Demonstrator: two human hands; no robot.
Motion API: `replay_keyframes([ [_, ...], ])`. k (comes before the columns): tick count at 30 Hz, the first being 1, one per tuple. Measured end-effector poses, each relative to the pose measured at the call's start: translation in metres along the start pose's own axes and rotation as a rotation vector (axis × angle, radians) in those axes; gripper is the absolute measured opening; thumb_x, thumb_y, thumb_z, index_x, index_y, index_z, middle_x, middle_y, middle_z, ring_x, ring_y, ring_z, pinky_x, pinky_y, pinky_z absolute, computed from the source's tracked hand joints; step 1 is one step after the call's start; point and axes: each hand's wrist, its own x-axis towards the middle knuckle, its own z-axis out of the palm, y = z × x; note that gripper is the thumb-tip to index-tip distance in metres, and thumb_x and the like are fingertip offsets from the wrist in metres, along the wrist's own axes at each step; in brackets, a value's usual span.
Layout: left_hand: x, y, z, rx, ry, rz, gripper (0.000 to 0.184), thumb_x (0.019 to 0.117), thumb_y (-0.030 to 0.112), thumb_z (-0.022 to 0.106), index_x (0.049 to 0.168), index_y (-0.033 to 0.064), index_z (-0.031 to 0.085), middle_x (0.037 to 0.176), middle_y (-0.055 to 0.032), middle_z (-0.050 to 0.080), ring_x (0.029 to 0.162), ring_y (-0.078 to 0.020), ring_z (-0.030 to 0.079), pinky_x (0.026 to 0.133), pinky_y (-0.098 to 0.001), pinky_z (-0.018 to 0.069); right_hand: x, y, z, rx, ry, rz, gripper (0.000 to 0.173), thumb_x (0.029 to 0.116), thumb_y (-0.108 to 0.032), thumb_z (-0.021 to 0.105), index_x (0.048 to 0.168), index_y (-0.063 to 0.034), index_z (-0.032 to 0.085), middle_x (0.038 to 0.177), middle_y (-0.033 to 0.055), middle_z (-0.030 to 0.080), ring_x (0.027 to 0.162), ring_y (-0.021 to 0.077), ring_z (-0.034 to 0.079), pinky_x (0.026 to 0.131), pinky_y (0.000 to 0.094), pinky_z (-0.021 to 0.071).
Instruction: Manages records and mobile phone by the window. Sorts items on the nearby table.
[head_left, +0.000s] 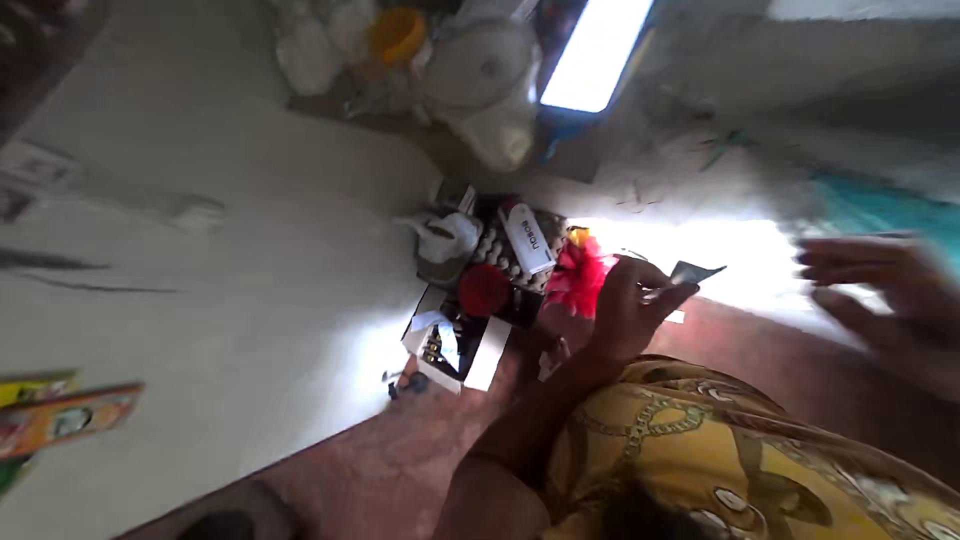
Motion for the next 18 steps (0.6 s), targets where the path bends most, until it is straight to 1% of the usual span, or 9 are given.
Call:
replay_keyframes([
  [1,-0.005,-0.001,-0.009,-0.036,-0.012,-0.047,0.024,0.0892,0.012,0.076,0.095,-0.0061,0.062,0.088,-0.0116,0.065,0.080,-0.0108,0.062,0.074,-0.0253,0.0536,0.021,-0.008,0.030,0.065,-0.161,-0.106,0.052,0.0983,-0.027,0.059,0.140,0.0017,0.048,0.132,0.0159,0.060,0.112,0.0157,0.062,0.094,0.0341,0.0535],
  [2,-0.008,-0.001,-0.019,-0.051,-0.019,-0.098,0.024,0.0896,0.013,0.076,0.094,-0.0056,0.061,0.086,-0.0104,0.063,0.077,-0.0095,0.061,0.072,-0.0246,0.0529,0.038,-0.008,0.058,0.155,-0.260,-0.188,0.060,0.0983,-0.039,0.060,0.143,-0.0017,0.047,0.134,0.0136,0.059,0.111,0.0133,0.063,0.093,0.0318,0.0550],
  [3,-0.010,-0.001,-0.030,-0.045,-0.018,-0.131,0.024,0.0896,0.012,0.076,0.095,-0.0059,0.061,0.084,-0.0099,0.062,0.074,-0.0090,0.060,0.070,-0.0246,0.0525,0.051,-0.007,0.081,0.273,-0.324,-0.239,0.056,0.0981,-0.043,0.063,0.140,-0.0071,0.050,0.130,0.0064,0.062,0.108,0.0084,0.066,0.091,0.0275,0.0572],
  [5,-0.015,-0.004,-0.055,-0.028,0.005,-0.153,0.025,0.0890,0.011,0.077,0.099,-0.0071,0.062,0.084,-0.0115,0.064,0.074,-0.0111,0.061,0.071,-0.0277,0.0532,0.065,-0.016,0.110,0.464,-0.412,-0.208,0.035,0.0960,-0.035,0.068,0.126,-0.0174,0.060,0.111,-0.0087,0.070,0.096,0.0005,0.068,0.086,0.0210,0.0585],
  [7,-0.024,-0.008,-0.078,-0.033,0.056,-0.155,0.025,0.0896,0.010,0.076,0.103,-0.0058,0.062,0.087,-0.0100,0.066,0.076,-0.0087,0.062,0.072,-0.0255,0.0542,0.072,-0.024,0.130,0.533,-0.442,-0.174,0.021,0.0951,-0.024,0.067,0.116,-0.0197,0.067,0.098,-0.0128,0.072,0.086,-0.0013,0.069,0.078,0.0186,0.0590],
  [10,-0.039,-0.009,-0.098,-0.075,0.184,-0.282,0.022,0.0913,0.010,0.074,0.105,-0.0016,0.062,0.084,-0.0041,0.062,0.073,-0.0048,0.058,0.069,-0.0228,0.0506,0.080,-0.025,0.158,0.613,-0.423,-0.161,0.014,0.0977,-0.018,0.064,0.109,-0.0198,0.072,0.092,-0.0105,0.071,0.074,0.0010,0.065,0.068,0.0194,0.0575],
  [13,-0.053,-0.017,-0.103,-0.158,0.328,-0.419,0.022,0.0972,0.014,0.068,0.114,0.0014,0.061,0.088,-0.0037,0.065,0.077,-0.0064,0.062,0.074,-0.0267,0.0543,0.084,-0.024,0.177,0.678,-0.407,-0.058,0.016,0.0999,-0.019,0.058,0.107,-0.0212,0.072,0.091,-0.0097,0.069,0.072,0.0015,0.062,0.067,0.0201,0.0549],
  [16,-0.062,-0.043,-0.101,-0.169,0.500,-0.503,0.027,0.1009,0.023,0.064,0.117,0.0022,0.061,0.089,-0.0072,0.066,0.076,-0.0116,0.063,0.072,-0.0312,0.0551,0.088,-0.019,0.187,0.826,-0.621,0.028,0.018,0.1010,-0.036,0.058,0.112,-0.0265,0.069,0.106,-0.0082,0.071,0.082,0.0043,0.066,0.072,0.0219,0.0572],
  [18,-0.067,-0.058,-0.101,-0.160,0.611,-0.583,0.032,0.1020,0.027,0.063,0.123,0.0028,0.062,0.097,-0.0113,0.068,0.083,-0.0165,0.066,0.076,-0.0367,0.0569,0.091,-0.019,0.190,0.826,-0.778,0.060,0.027,0.1007,-0.039,0.058,0.119,-0.0214,0.068,0.111,-0.0044,0.072,0.087,0.0080,0.069,0.075,0.0257,0.0601],
])
